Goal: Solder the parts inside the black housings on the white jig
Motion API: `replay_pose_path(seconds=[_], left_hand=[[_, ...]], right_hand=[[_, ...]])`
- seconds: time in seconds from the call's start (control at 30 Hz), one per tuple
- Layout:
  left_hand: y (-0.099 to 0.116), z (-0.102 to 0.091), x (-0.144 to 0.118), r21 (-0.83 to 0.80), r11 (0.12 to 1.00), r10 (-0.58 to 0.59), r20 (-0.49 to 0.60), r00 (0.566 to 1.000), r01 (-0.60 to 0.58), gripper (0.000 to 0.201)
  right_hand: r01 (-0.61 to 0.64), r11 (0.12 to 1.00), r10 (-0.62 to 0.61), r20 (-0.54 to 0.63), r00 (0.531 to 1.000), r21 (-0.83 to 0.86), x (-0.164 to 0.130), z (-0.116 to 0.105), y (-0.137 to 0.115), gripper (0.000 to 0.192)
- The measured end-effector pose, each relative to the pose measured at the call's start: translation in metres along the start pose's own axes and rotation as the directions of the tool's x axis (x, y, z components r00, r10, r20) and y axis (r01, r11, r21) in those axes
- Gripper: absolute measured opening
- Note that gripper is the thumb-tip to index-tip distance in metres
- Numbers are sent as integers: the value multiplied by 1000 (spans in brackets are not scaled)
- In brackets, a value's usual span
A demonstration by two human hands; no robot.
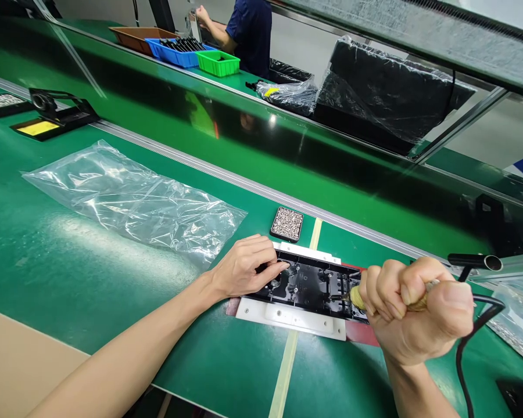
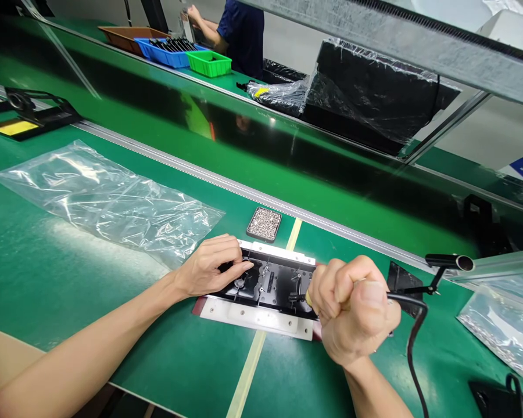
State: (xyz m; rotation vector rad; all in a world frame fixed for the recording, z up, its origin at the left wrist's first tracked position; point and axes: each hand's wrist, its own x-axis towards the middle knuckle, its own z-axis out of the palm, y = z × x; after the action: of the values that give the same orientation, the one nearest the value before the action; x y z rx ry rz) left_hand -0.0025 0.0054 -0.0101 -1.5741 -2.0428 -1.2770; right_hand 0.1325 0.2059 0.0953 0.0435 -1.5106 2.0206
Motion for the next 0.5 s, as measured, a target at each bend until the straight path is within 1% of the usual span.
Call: replay_pose_path(seconds=[0.5], left_hand=[[2,-1,1,-12,1000,-2,-1,1000,2,34]], right_hand=[[5,1000,-6,10,1000,28,0,4,-1,44]])
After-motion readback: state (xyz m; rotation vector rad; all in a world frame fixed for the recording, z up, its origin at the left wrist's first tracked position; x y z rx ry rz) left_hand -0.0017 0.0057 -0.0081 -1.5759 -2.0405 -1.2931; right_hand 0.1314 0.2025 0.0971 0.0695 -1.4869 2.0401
